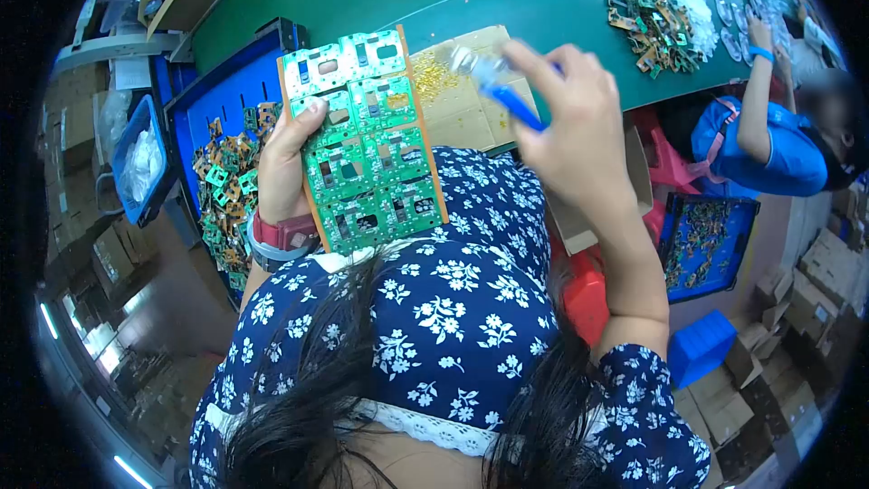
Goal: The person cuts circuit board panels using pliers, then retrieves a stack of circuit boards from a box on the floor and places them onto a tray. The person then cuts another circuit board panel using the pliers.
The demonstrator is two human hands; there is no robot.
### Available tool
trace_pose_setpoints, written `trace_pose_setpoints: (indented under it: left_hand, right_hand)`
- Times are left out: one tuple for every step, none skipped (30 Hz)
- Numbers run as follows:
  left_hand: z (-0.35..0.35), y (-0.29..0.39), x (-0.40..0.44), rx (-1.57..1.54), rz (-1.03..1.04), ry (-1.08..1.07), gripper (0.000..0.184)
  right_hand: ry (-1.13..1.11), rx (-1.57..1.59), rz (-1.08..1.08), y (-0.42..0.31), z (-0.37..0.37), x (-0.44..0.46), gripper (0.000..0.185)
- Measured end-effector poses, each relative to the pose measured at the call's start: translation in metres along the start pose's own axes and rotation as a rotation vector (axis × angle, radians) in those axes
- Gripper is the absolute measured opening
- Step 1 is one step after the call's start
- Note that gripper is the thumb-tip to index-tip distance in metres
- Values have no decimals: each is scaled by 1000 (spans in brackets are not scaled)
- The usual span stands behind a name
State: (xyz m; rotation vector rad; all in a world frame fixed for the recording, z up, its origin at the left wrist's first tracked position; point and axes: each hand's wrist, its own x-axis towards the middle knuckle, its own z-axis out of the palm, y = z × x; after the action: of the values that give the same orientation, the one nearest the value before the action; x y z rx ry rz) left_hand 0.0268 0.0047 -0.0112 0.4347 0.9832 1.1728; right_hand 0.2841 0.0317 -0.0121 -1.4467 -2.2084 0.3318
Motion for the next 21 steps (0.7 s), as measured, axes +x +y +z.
trace_pose_setpoints:
  left_hand:
    - [-1,-1,1,-9,-12,-6,42]
    - [-2,-2,2,-16,-25,-12,43]
    - [-2,-3,3,-23,-39,-18,43]
    - [-2,-3,2,-21,-39,-15,43]
    - [-2,-2,2,-23,-40,-14,43]
    - [-2,-1,0,-25,-43,-12,43]
    - [-2,0,-1,-27,-46,-10,43]
    - [-2,-1,-2,-24,-49,-4,43]
    - [-3,-2,-2,-14,-41,8,42]
    - [-3,-4,-2,-3,-35,19,41]
    - [-4,-5,-2,6,-29,30,40]
    - [-5,-7,-2,6,-38,36,40]
    - [-6,-8,-1,12,-55,39,40]
    - [-7,-8,-1,19,-69,41,40]
    - [-8,-8,-2,27,-81,43,40]
    - [-8,-8,-3,29,-83,48,40]
    - [-6,-8,-3,38,-72,41,41]
    - [-5,-9,-3,47,-61,32,41]
    - [-4,-9,-4,56,-50,22,42]
    - [-3,-8,-4,57,-51,21,42]
    - [-3,-8,-5,67,-50,24,42]
  right_hand:
    - [-1,0,-1,-7,-3,-5,49]
    - [-46,11,-34,-15,-4,-8,49]
    - [-91,23,-67,-22,-4,-11,50]
    - [-137,37,-101,-26,-5,-14,50]
    - [-139,42,-102,-29,-6,-16,50]
    - [-153,34,-111,-31,-7,-18,50]
    - [-167,26,-118,-34,-9,-19,50]
    - [-182,17,-125,-35,-9,-20,49]
    - [-186,23,-123,-37,-9,-21,49]
    - [-200,13,-148,-40,-9,-22,49]
    - [-216,2,-173,-42,-9,-23,49]
    - [-233,-8,-198,-43,-9,-25,48]
    - [-243,-3,-196,-44,-10,-26,48]
    - [-256,-24,-203,-44,-10,-27,48]
    - [-267,-46,-212,-44,-9,-28,48]
    - [-275,-68,-220,-45,-10,-28,48]
    - [-276,-64,-219,-46,-11,-28,48]
    - [-265,-68,-224,-47,-13,-28,48]
    - [-254,-73,-228,-48,-15,-28,49]
    - [-243,-78,-234,-48,-16,-28,49]
    - [-241,-77,-233,-48,-16,-28,49]
